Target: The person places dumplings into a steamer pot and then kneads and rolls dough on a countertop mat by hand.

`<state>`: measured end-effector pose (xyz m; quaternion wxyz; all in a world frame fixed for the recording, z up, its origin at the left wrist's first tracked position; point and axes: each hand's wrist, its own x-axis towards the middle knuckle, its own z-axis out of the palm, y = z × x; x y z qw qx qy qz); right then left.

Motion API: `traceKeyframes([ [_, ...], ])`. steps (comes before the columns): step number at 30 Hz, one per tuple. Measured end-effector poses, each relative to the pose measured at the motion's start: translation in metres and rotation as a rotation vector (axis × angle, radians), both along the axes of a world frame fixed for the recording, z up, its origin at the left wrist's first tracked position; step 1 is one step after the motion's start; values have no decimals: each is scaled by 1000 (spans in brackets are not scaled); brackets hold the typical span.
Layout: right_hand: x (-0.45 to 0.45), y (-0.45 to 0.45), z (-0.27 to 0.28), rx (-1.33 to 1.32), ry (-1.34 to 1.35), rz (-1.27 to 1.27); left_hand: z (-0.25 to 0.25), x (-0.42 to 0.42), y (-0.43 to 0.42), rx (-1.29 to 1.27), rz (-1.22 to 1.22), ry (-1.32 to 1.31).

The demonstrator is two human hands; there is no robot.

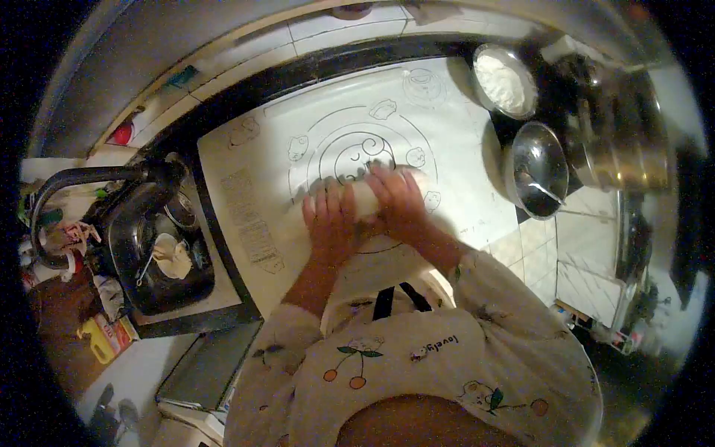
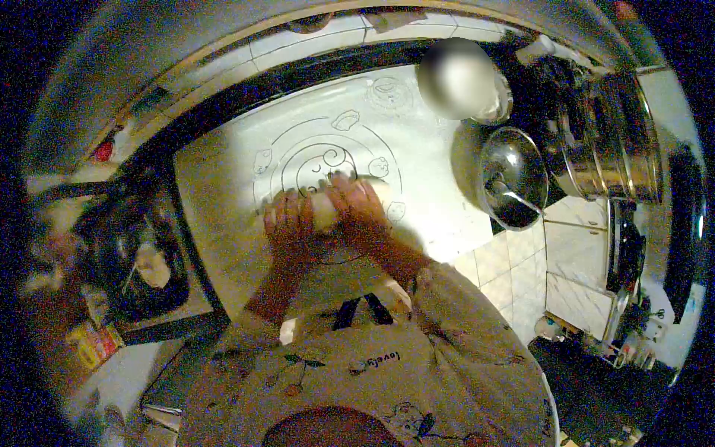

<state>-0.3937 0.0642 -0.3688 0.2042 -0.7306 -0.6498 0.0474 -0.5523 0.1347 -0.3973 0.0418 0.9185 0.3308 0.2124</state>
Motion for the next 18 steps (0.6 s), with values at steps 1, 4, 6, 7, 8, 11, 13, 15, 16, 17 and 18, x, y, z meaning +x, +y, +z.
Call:
traceKeyframes([
  [1,12,18,-1,23,42,5,13,9,17,-122,-4,104],
  [4,41,66,-18,109,53,-141,42,35,77,-345,0,282],
  [6,49,85,-20,72,81,-190,24,43,100,-284,109,193],
  [7,50,89,-8,11,99,-191,24,45,104,-233,169,64],
  [8,43,88,2,-110,102,-236,22,41,100,-180,111,90],
  [11,37,43,-15,68,-77,18,18,14,59,-108,-23,162],
  [13,16,-1,-1,-143,-29,2,32,-14,18,-148,-89,187],
  [15,-8,-54,-25,-161,-172,-29,35,-37,-29,-218,-104,156],
  [16,-26,-65,-20,-215,-194,-61,17,-44,-51,-226,-88,126],
  [17,-42,-69,-15,-274,-212,-99,12,-44,-54,-200,-76,118],
  [18,-54,-65,-13,-218,-91,-12,7,-44,-56,-174,-63,110],
])
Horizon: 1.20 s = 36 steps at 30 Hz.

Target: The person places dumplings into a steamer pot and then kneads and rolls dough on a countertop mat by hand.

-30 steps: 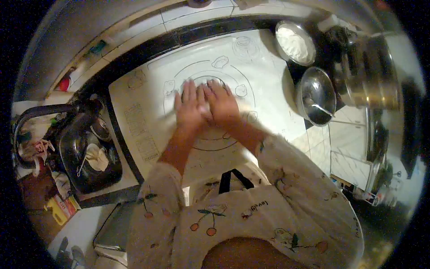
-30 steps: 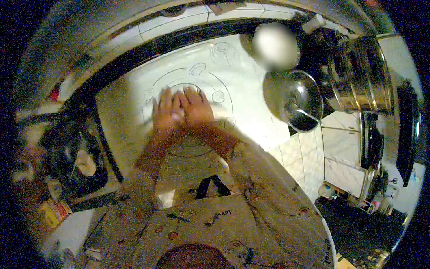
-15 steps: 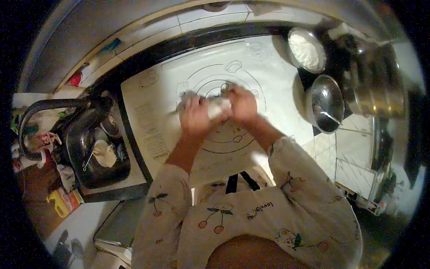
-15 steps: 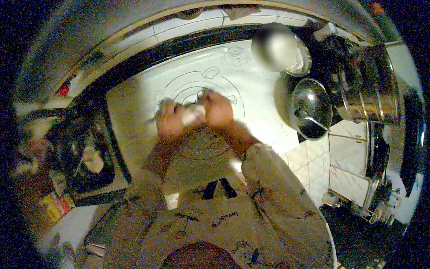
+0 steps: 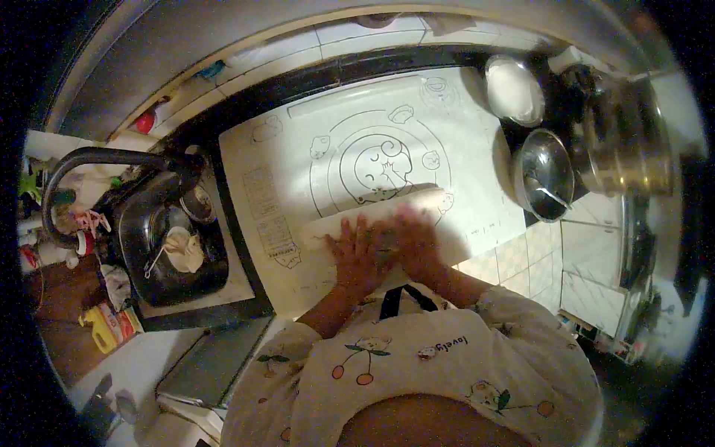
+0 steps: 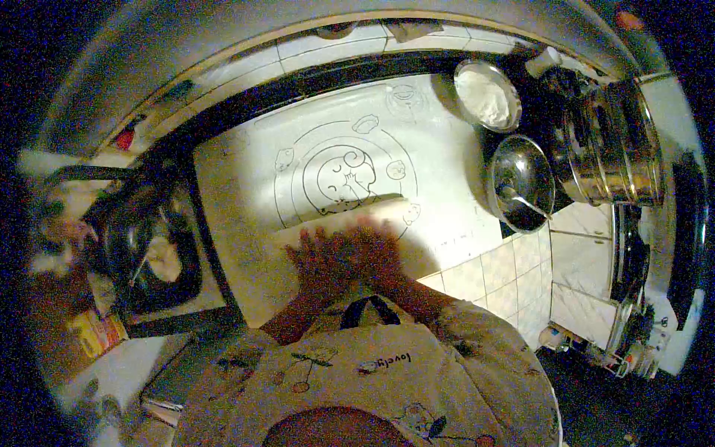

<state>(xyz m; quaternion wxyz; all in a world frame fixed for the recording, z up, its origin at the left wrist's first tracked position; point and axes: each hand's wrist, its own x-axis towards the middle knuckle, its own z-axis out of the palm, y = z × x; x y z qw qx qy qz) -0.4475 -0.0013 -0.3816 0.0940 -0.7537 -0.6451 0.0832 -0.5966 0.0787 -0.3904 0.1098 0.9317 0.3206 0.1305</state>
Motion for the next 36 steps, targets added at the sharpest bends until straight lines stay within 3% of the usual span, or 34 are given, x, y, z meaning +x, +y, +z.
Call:
traceKeyframes([
  [3,5,61,-6,244,121,14,-7,29,46,195,27,28],
  [4,18,86,-1,205,87,36,-10,39,67,259,39,42],
  [6,40,138,9,193,41,-16,11,65,124,140,22,311],
  [9,64,186,6,281,-80,-189,26,84,167,4,75,63],
  [11,57,166,3,161,7,-78,27,73,146,-24,-5,218],
  [13,37,106,-1,266,87,76,-3,43,101,336,-32,211],
  [15,11,43,-25,272,-164,122,4,22,66,251,-39,115],
  [16,-1,26,-8,192,-188,123,8,11,47,203,-45,72],
  [18,4,41,-12,136,-62,63,8,1,27,111,-60,-18],
  [20,26,82,4,64,40,3,-25,21,85,379,-62,-61],
  [21,45,104,0,199,8,21,18,35,105,100,-14,18],
  [25,87,155,9,184,-60,-168,-2,51,169,18,176,27],
  [28,92,96,2,279,109,14,17,14,116,8,80,163],
  [29,85,74,6,369,96,84,16,-1,95,23,52,97],
  [33,61,3,-3,-23,35,10,11,-46,33,-74,-24,71],
  [36,75,33,8,86,88,-21,11,-32,71,44,0,-8],
])
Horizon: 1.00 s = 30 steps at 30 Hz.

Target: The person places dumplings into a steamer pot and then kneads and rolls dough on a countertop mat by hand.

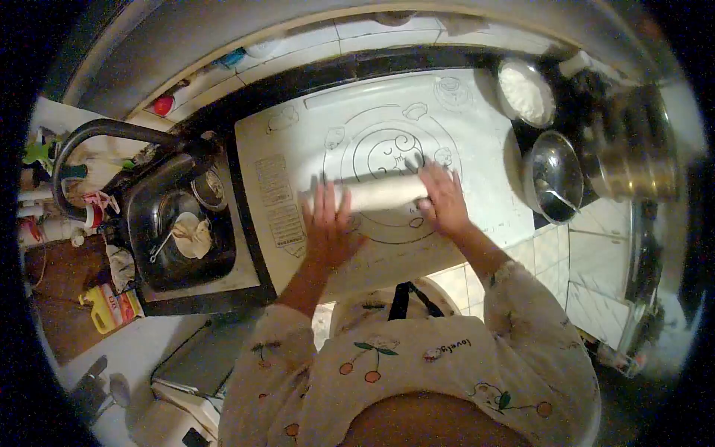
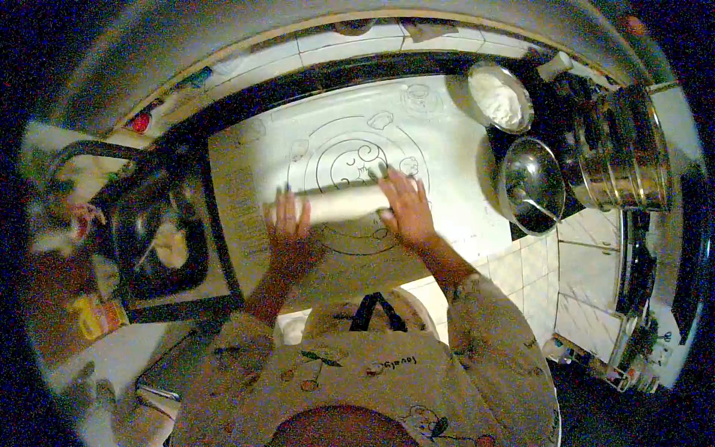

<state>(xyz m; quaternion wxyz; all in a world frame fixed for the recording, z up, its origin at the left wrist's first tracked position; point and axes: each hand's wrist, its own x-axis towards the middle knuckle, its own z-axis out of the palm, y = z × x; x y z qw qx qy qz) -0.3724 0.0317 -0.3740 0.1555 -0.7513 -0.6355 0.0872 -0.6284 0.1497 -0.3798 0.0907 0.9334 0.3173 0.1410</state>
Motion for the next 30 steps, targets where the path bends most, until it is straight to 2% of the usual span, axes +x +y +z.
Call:
traceKeyframes([
  [2,20,38,-7,199,27,-34,-2,26,50,6,71,-20],
  [4,38,80,-5,174,83,-175,-13,42,95,-45,177,-32],
  [5,42,85,-13,258,87,-158,-13,39,96,-79,133,-47],
  [7,44,75,-12,164,102,-52,-9,30,87,-162,43,-62],
  [9,31,41,-10,298,125,69,-2,10,64,-120,-34,-59],
  [10,24,23,-4,271,90,101,-1,0,50,-74,-55,-81],
  [12,5,-5,-10,140,-102,-13,2,-10,29,-21,-69,-70],
  [14,-17,5,5,275,-10,-14,6,1,7,-15,-68,-4],
  [17,-56,46,11,330,88,25,-3,42,2,451,-318,93],
  [18,-62,66,13,72,195,36,9,64,-5,31,-210,-56],
  [19,-71,77,9,258,52,5,-1,79,6,3,-161,36],
  [20,-64,90,10,237,79,-25,-12,95,16,-22,-114,132],
  [23,-32,137,-3,243,79,-110,23,117,49,-110,-24,296],
  [27,-26,147,7,142,23,-116,18,124,57,-89,12,199],
  [29,-41,117,1,191,-21,-42,0,106,39,-79,-31,129],
  [30,-51,94,-4,214,-44,-5,-4,94,23,-86,-49,-102],
])
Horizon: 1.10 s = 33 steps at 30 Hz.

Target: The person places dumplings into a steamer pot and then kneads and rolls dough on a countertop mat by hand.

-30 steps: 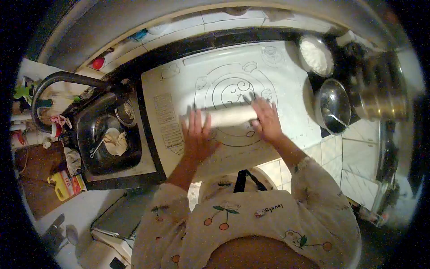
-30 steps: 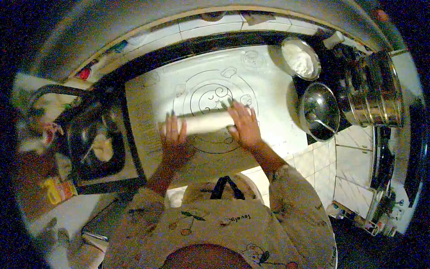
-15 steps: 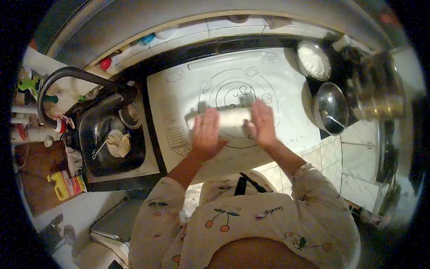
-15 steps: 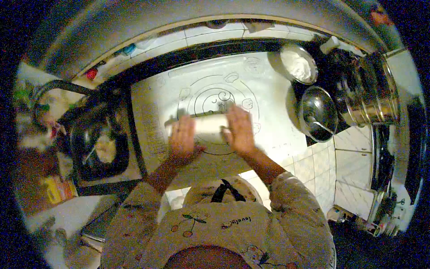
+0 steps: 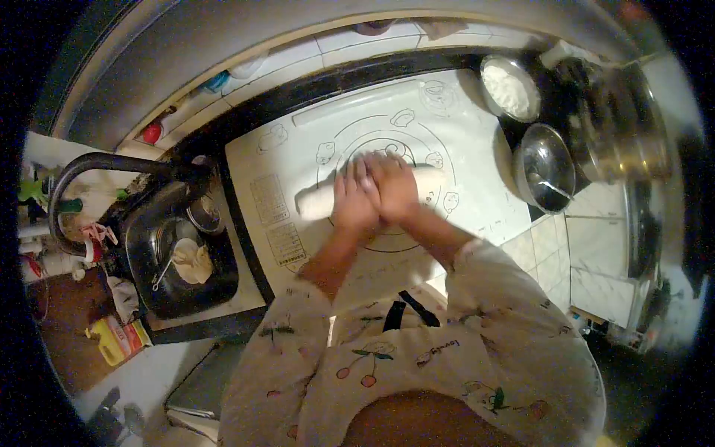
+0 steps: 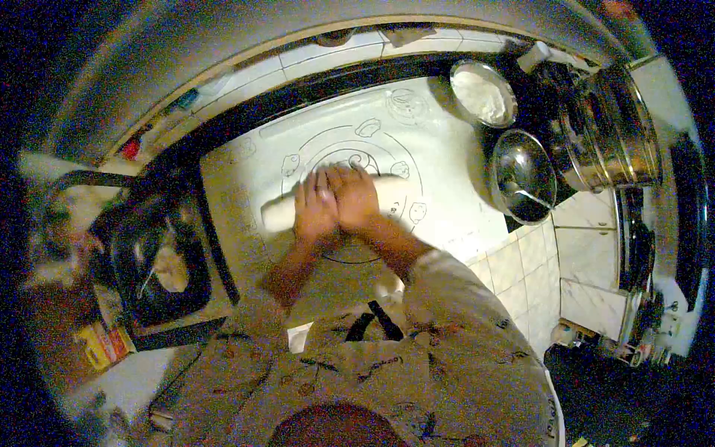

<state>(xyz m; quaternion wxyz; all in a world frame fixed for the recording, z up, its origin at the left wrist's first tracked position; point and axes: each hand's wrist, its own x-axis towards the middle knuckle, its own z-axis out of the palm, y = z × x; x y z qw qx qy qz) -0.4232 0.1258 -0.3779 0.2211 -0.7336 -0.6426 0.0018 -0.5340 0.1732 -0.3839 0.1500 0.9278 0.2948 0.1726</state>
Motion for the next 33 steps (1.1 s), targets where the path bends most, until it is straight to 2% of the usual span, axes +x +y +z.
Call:
traceKeyframes([
  [1,-9,-24,-10,29,55,-4,-7,-13,-19,75,-47,77],
  [2,-18,-48,-1,-102,155,15,-10,-27,-40,151,-91,154],
  [4,-38,-91,2,-30,188,64,-2,-55,-75,-15,-180,147],
  [7,-44,-119,14,-241,234,76,-11,-86,-96,-157,-238,-4],
  [10,-12,-123,9,-378,174,-273,4,-95,-61,17,-166,78],
  [11,-1,-126,-1,-206,52,-329,7,-92,-49,78,-138,105],
  [12,16,-124,0,-140,90,-269,6,-85,-37,67,-149,54],
  [16,45,-92,28,-66,325,-98,34,-43,14,-44,-44,327],
  [17,52,-84,28,-37,399,-127,43,-34,24,-44,-7,389],
  [18,59,-79,25,-132,622,-234,47,-31,31,-58,-57,269],
  [19,67,-73,25,-226,845,-341,45,-30,33,-151,-54,269],
  [21,89,-61,35,-521,959,-454,28,-30,35,-335,-55,277],
  [22,97,-58,39,-670,1015,-510,14,-33,35,-615,-8,137],
  [23,102,-58,41,-602,1072,-483,1,-38,37,-1083,-15,178],
  [25,107,-58,42,-459,1180,-429,-24,-45,16,-1647,147,66],
  [28,112,-58,34,-414,1255,-307,-16,-39,-4,-2101,26,-15],
  [29,113,-54,32,-399,1276,-261,-11,-36,-8,-2070,48,38],
  [30,100,-47,51,-322,1645,-531,-5,-33,-13,-2041,74,89],
  [32,90,-43,23,-275,1185,-479,8,-30,-18,-1995,112,161],
  [33,74,-39,19,-214,1050,-514,6,-31,-19,-1982,118,158],
])
